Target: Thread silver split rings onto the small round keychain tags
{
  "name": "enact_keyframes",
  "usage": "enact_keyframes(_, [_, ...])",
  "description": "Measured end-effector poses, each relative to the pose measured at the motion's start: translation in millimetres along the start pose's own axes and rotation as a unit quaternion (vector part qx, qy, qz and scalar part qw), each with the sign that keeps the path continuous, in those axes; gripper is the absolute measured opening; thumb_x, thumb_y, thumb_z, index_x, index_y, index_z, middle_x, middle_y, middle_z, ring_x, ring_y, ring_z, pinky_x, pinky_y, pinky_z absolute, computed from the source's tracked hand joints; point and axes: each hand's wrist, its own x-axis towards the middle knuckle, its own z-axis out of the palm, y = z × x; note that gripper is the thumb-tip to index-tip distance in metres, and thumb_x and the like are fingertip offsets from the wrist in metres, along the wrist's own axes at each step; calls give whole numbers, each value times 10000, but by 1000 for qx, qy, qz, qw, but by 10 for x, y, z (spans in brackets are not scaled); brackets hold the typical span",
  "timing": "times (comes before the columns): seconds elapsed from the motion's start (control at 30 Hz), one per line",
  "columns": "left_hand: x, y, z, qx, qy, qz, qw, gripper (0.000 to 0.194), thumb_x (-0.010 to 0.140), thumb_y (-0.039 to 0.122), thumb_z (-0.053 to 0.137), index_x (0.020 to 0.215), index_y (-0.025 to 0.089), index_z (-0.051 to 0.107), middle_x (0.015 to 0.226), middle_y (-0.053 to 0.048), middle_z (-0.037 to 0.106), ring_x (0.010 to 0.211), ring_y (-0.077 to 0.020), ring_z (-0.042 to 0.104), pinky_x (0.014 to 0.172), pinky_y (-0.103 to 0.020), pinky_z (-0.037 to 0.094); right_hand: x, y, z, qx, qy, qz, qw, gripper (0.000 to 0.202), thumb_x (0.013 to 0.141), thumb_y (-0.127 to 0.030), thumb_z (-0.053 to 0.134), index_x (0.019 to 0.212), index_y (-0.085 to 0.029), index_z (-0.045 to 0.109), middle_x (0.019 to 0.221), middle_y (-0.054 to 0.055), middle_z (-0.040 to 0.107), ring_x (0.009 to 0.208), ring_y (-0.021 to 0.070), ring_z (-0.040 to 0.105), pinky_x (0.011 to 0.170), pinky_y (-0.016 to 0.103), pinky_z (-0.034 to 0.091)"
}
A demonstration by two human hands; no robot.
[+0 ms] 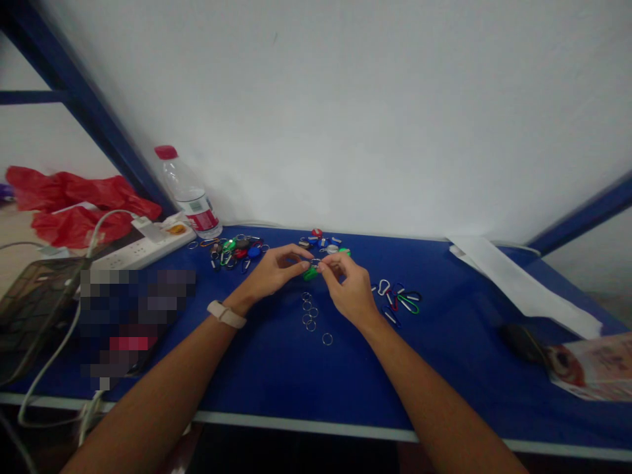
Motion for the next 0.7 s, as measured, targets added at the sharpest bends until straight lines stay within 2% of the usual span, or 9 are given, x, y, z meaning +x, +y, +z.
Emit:
enact_keyframes(0.1, [-8, 34, 11, -14, -5, 32, 999, 242, 837, 350, 708, 974, 151, 718, 977, -70, 704, 831, -136, 623, 755, -281, 483, -5, 12, 2, 3, 1, -7, 1000, 249, 906, -393, 634, 936, -147, 614, 816, 52, 656, 739, 141, 631, 702, 273, 499])
enact_keyframes(0.37, [-13, -3, 62, 56, 68, 71, 994, 154, 828, 310, 733, 878, 165, 736, 899, -49, 713, 792, -126, 626, 724, -270, 474, -39, -9, 33, 10, -18, 8, 1000, 286, 892, -420, 654, 956, -145, 615, 849, 62, 669, 749, 149, 636, 690, 276, 504])
enact_keyframes(0.53, [-23, 29, 75, 40, 84, 89, 992, 152, 845, 319, 723, 863, 169, 742, 894, -48, 715, 803, -126, 631, 715, -267, 468, -25, -50, 35, -23, -47, -11, 999, 325, 907, -438, 625, 1073, -158, 636, 1016, 82, 685, 895, 178, 650, 814, 316, 509])
enact_keyframes(0.7, [-34, 60, 101, 17, 73, 92, 993, 148, 834, 299, 730, 840, 151, 739, 865, -58, 705, 784, -125, 619, 718, -267, 476, -36, -39, 58, -49, -116, -11, 992, 337, 932, -444, 578, 1098, -164, 666, 1132, 78, 687, 1048, 215, 633, 954, 363, 472])
